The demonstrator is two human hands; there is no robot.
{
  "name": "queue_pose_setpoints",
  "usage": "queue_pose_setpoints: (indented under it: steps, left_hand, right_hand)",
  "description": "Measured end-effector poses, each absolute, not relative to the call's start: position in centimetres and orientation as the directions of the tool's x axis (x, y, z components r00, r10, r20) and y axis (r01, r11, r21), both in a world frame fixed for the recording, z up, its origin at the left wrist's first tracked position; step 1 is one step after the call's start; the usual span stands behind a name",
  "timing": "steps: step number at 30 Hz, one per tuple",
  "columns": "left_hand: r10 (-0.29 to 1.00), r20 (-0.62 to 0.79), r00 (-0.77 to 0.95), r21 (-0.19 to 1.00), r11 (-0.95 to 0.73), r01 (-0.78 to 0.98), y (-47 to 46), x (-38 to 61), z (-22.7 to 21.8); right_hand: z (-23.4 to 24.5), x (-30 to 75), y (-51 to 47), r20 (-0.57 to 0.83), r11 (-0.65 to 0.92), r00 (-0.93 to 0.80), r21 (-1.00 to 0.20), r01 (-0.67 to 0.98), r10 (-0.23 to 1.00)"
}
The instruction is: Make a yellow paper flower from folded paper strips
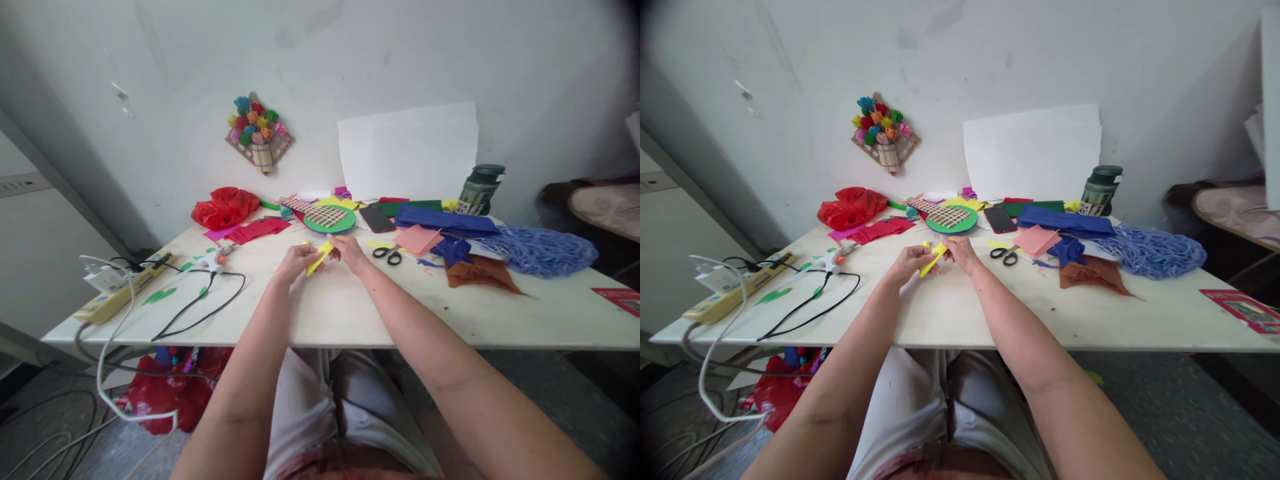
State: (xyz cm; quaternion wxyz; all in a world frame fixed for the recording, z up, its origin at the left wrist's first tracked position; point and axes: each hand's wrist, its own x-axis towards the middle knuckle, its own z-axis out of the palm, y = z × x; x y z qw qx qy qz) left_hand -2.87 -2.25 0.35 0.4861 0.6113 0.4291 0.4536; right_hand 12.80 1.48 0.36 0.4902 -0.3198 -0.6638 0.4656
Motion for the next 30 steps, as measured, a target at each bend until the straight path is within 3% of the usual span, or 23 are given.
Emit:
queue_pose_setpoints:
  steps: [3, 5, 7, 9, 13, 18, 23, 30]
  left_hand:
    - [0.977, 0.203, 0.067, 0.979, -0.202, -0.021, -2.0, -3.5, 0.5]
    - [0.949, 0.258, -0.183, 0.945, -0.287, -0.157, -1.5, -4.3, 0.5]
    - [0.896, 0.233, -0.379, 0.910, -0.338, -0.241, -1.1, -5.1, 0.4]
    - [0.874, 0.179, -0.451, 0.913, -0.319, -0.255, -0.7, -5.6, 0.1]
    - [0.865, 0.115, -0.488, 0.936, -0.259, -0.240, -0.4, -5.8, -0.3]
    - [0.879, 0.049, -0.474, 0.938, -0.204, -0.281, -0.2, -5.4, -0.5]
    - [0.913, 0.020, -0.407, 0.909, -0.186, -0.372, -0.2, -4.9, -0.5]
    - [0.932, 0.022, -0.361, 0.858, -0.202, -0.471, -0.1, -5.0, -0.7]
  right_hand:
    - [0.2, 12.8, 1.7, 0.330, 0.325, -0.283, -0.943, -0.066, 0.900]
    - [-0.1, 12.8, 2.2, 0.325, 0.326, -0.243, -0.945, -0.035, 0.914]
    - [-0.6, 12.9, 2.8, 0.351, 0.378, -0.221, -0.921, 0.091, 0.910]
    - [-1.0, 12.8, 3.2, 0.366, 0.414, -0.216, -0.872, 0.261, 0.905]
    - [-1.4, 12.5, 3.3, 0.348, 0.437, -0.267, -0.761, 0.479, 0.899]
    - [-1.6, 11.8, 3.0, 0.343, 0.508, -0.383, -0.683, 0.524, 0.857]
    - [-1.9, 10.7, 3.0, 0.338, 0.464, -0.321, -0.576, 0.673, 0.885]
    - [-1.3, 8.9, 3.4, 0.223, 0.388, -0.320, -0.606, 0.695, 0.921]
